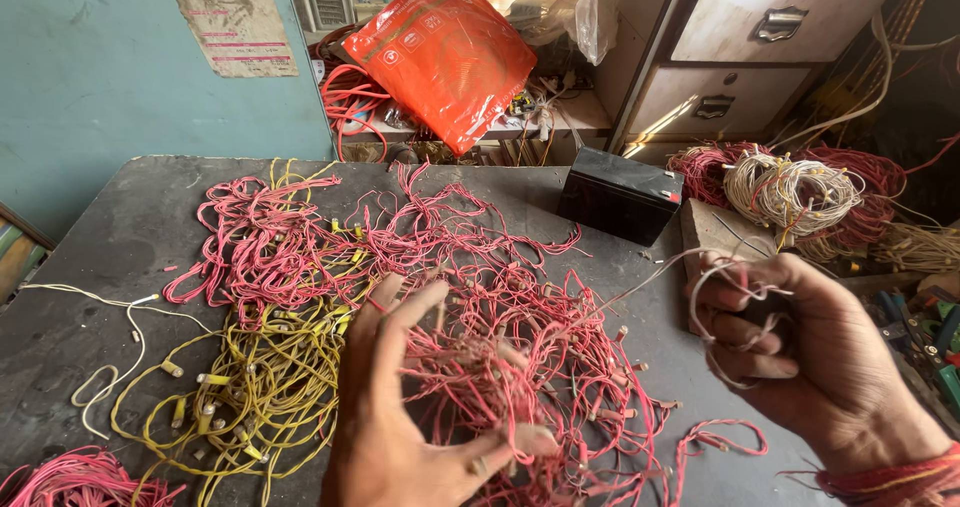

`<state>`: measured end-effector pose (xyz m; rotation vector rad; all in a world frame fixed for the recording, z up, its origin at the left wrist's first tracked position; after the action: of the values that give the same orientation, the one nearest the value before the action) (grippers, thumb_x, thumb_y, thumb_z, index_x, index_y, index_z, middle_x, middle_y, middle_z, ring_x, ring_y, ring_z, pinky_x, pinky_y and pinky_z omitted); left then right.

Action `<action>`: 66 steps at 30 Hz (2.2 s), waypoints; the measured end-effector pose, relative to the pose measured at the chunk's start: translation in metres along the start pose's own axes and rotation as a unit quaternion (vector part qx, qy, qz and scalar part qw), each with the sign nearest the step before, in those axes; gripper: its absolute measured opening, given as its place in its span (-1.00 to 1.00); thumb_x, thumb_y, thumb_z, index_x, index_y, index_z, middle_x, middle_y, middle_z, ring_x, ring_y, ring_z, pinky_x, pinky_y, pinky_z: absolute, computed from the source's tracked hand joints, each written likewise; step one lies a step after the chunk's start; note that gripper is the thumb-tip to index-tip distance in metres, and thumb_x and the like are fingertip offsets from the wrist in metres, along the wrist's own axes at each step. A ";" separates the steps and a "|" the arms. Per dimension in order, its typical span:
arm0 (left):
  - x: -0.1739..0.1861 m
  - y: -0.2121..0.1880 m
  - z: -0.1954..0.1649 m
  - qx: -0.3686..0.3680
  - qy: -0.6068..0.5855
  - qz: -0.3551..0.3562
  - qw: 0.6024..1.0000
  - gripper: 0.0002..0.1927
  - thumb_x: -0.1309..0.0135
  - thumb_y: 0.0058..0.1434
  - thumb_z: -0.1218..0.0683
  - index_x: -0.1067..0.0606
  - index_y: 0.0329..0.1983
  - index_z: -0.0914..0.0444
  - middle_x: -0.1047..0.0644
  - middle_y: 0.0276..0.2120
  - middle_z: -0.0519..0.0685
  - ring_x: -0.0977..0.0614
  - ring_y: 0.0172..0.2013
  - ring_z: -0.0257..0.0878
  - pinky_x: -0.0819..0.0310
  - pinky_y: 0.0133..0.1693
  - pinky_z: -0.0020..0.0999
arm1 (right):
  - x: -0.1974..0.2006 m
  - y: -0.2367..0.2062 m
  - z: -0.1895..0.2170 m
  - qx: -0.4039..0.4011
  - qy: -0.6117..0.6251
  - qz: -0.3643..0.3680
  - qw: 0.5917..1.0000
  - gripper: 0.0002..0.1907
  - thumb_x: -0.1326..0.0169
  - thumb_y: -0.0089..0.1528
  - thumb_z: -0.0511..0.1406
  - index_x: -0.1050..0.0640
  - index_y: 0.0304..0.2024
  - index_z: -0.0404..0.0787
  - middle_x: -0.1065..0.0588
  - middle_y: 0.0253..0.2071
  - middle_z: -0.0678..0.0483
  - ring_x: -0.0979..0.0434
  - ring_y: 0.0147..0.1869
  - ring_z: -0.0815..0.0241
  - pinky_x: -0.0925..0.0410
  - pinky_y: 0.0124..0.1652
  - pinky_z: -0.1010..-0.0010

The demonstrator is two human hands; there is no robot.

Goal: The person twists the exposed ends of red wires together to connect small LED bulbs in a string. They then test the connection by briefly touching the wire ends to a battery, causing the LEDs to light up. The person continues to untangle and connect additional sections of the red LED string.

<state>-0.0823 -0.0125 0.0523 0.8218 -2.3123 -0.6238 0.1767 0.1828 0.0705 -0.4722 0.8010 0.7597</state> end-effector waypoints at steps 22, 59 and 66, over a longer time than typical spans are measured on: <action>0.021 -0.004 0.034 0.384 0.316 0.068 0.865 -0.52 -0.10 0.19 -0.34 -0.70 -0.44 0.10 -0.56 -0.49 -0.11 -0.57 -0.21 -0.31 -0.35 0.08 -0.33 | 0.028 0.002 -0.025 -0.071 -0.197 -0.103 0.972 -0.72 0.02 0.28 -0.36 -0.53 -0.04 -0.44 -0.32 -0.51 0.12 -0.12 -0.61 0.42 0.02 -0.71 0.58; -0.019 -0.018 0.057 0.245 -0.388 0.148 0.876 -0.10 -0.24 0.16 -0.38 -0.37 0.32 0.33 -0.56 0.09 0.20 -0.50 -0.09 -0.06 -0.37 -0.06 0.00 | -0.013 -0.011 -0.058 -0.151 -0.352 -0.078 0.920 -0.73 -0.10 0.25 -0.32 -0.62 -0.07 -0.37 -0.40 -0.43 0.16 -0.17 -0.57 0.39 -0.06 -0.60 0.52; -0.010 -0.011 0.037 0.252 -0.233 0.181 0.922 -0.15 -0.37 -0.12 -0.35 -0.47 0.12 0.23 -0.57 0.02 -0.04 -0.64 0.06 -0.20 -0.50 0.14 -0.14 | -0.019 -0.016 -0.059 -0.171 -0.404 0.015 0.899 -0.75 -0.15 0.27 -0.34 -0.56 -0.03 -0.35 -0.38 -0.49 0.10 -0.19 -0.55 0.37 -0.08 -0.57 0.52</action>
<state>-0.0957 -0.0050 0.0156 0.4568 -3.0302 -0.0455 0.1530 0.1270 0.0502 -0.4028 -0.1100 1.0267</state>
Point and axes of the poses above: each hand's wrist, its own y-axis towards the middle knuckle, its own x-axis out of the back of the hand, z = x × y, the point moved 4 cm from there along y, towards the middle knuckle
